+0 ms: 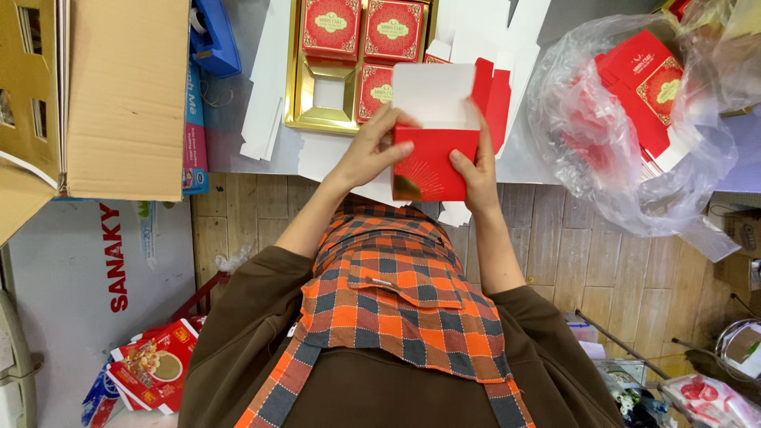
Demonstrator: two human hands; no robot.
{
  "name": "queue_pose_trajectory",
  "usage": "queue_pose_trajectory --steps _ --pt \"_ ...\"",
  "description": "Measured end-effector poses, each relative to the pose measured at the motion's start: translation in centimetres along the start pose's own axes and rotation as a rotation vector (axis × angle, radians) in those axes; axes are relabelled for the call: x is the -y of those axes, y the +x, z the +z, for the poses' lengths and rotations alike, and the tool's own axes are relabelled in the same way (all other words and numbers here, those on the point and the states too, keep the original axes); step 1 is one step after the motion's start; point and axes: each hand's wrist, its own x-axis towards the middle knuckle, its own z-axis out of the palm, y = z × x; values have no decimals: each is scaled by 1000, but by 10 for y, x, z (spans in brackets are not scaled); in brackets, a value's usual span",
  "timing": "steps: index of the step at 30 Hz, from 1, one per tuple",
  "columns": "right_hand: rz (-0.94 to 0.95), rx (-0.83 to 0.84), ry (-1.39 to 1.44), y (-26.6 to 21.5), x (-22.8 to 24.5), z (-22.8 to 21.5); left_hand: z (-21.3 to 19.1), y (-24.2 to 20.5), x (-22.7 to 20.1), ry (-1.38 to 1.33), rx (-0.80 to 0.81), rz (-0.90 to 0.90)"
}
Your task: The person assembles a gold-colored cardboard tray by folding its sides and inserting a white backing sheet. They then fold several red rectangular boxes and place them into the compartments of the tray. Finally, they place a white lid on top of the filled tray.
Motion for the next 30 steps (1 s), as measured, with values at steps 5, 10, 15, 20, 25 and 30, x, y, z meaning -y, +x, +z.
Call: queue_pose_trajectory --steps 5,10,15,20,25,30 --pt "8 -22 -9 -4 -20 -2 10 2 1 166 -324 374" --pt "-6 -127 49 0 -2 6 9 7 -35 11 -291 372" --pt "-115 -63 50 1 0 16 -7 13 -47 70 -51 246" --pt "-116 -53 46 3 3 13 -4 14 -47 280 33 434" --pt "-62 -61 60 2 3 15 -3 14 -45 441 55 216" --pt "-72 -3 45 -2 6 14 -10 14 -49 275 39 45"
